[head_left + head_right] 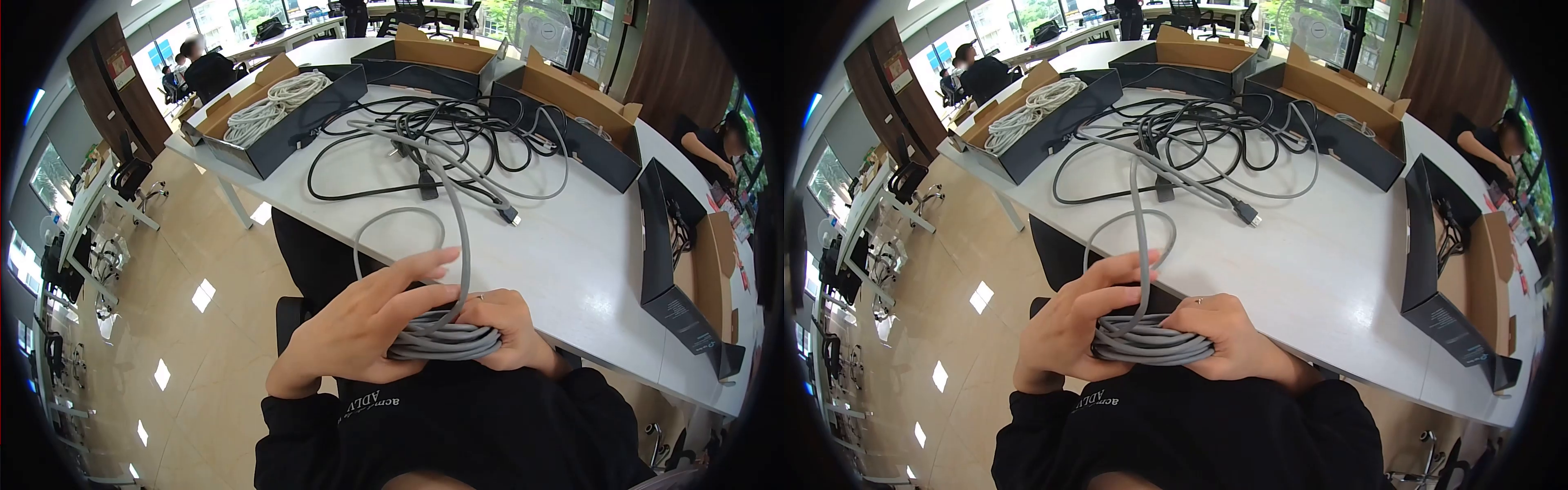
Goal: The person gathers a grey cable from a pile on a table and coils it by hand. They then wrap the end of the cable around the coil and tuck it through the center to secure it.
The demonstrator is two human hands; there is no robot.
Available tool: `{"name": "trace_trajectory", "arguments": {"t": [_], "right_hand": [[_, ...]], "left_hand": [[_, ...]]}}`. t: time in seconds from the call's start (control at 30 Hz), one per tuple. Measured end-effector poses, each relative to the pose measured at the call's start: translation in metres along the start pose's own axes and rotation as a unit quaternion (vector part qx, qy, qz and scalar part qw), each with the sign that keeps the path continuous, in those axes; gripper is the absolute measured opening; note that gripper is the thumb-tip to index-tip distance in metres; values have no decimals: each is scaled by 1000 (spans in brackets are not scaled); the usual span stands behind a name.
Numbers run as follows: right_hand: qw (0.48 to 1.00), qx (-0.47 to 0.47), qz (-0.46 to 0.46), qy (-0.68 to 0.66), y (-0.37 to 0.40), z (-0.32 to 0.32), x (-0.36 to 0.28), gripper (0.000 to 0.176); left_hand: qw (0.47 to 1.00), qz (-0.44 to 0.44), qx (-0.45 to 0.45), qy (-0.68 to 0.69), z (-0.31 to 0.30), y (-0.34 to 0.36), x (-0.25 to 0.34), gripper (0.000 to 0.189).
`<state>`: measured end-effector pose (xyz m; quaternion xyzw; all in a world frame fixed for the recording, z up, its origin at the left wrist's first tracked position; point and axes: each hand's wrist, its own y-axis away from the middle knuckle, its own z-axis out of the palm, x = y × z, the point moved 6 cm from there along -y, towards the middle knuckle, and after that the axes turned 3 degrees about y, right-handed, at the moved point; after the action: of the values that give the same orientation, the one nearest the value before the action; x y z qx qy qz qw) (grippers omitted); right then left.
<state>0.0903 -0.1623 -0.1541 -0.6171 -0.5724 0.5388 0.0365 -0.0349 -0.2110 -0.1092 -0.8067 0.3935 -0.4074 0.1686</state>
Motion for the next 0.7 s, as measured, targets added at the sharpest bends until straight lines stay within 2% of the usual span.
{"name": "trace_trajectory", "arguments": {"t": [0.13, 0.2, 0.27, 0.3, 0.33, 0.4, 0.47, 0.53, 0.6, 0.7], "right_hand": [[1000, 1, 6, 5, 2, -1, 0, 18], [1000, -6, -2, 1, 1, 0, 0, 17], [999, -14, -31, -7, 0, 3, 1, 17], [999, 5, -36, -12, 0, 1, 1, 18], [999, 24, -41, -18, 1, 0, 1, 18], [998, 40, -35, -20, 2, -2, 2, 18], [999, 37, -15, -13, 3, -1, 6, 18], [999, 10, -51, -2, -1, 2, 3, 17], [997, -12, -68, 16, -1, 5, 0, 17], [996, -31, -71, 44, -3, 9, -2, 17]], "left_hand": [[988, -63, -49, 132, 3, 6, -3, 68], [985, -73, -9, 158, -2, 13, -8, 61], [982, -59, 82, 158, -9, 21, -20, 53], [957, -58, 201, 199, -16, 13, -18, 39], [937, -74, 265, 213, -26, 14, -21, 40], [902, -34, 275, 332, -41, 21, -24, 43], [953, -61, 199, 222, -39, 20, -21, 44], [976, -117, 132, 124, -30, 11, -18, 38], [994, -99, -20, 50, -16, 1, -15, 25], [980, -117, -83, 142, -9, 7, -19, 17]]}}
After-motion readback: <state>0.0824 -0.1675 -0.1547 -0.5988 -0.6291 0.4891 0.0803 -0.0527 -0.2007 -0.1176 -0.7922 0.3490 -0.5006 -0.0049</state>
